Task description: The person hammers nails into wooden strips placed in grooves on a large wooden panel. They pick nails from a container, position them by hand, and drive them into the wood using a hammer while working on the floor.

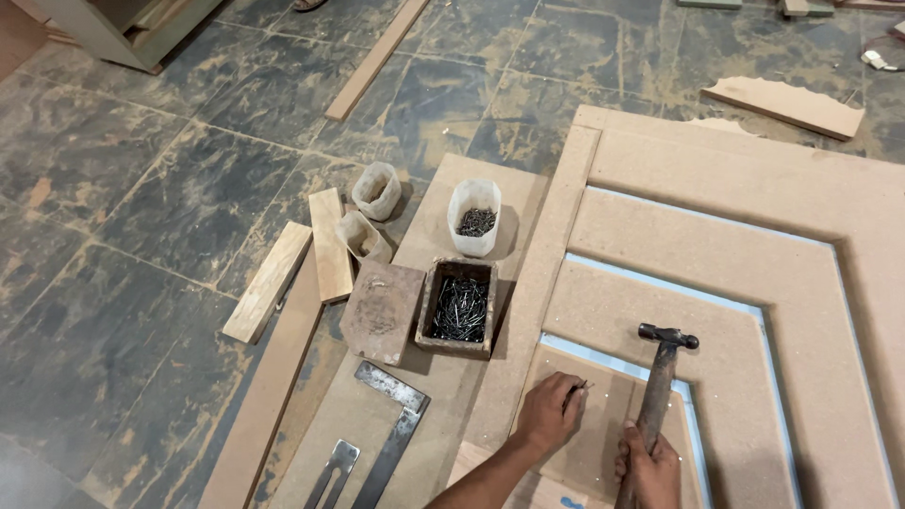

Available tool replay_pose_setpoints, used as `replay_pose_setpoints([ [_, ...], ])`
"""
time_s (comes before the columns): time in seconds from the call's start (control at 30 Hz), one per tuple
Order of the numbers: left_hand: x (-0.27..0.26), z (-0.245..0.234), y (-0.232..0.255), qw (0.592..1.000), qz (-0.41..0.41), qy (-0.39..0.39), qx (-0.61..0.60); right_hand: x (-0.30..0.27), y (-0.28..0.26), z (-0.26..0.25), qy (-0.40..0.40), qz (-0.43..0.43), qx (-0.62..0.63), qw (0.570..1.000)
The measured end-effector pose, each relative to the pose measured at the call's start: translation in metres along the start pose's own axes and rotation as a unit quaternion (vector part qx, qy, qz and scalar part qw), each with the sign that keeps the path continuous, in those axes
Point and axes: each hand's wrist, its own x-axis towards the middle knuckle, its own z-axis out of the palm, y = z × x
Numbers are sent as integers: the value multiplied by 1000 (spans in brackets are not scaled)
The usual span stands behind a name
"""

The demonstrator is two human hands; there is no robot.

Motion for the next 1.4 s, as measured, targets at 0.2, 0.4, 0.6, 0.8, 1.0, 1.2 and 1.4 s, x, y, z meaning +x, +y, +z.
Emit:
replay_pose_setpoints([
  [0.2,1,0,-2,1000,-3,-7,0,-4,-3,2,-1,-3,7,1000],
  [0.4,0,1,-1,1000,-1,1,1,-10,-9,3,3,-2,0,1000],
  [0.6,0,1,-1,1000,-2,-7,8,-14,-14,3,0,2,-3,1000],
  [0.8,1,2,-4,999,-22,-38,25,-16,-18,4,0,9,-4,1000],
  [1.0,1,1,-3,999,-27,-37,23,-18,-19,4,-6,1,-3,1000],
  [1.2,0,1,-1,999,-31,-17,2,-17,-17,4,-9,5,1,1000],
  [1.4,-2,5,-5,1000,-9,-3,15,-18,-15,2,-8,-1,-5,1000],
])
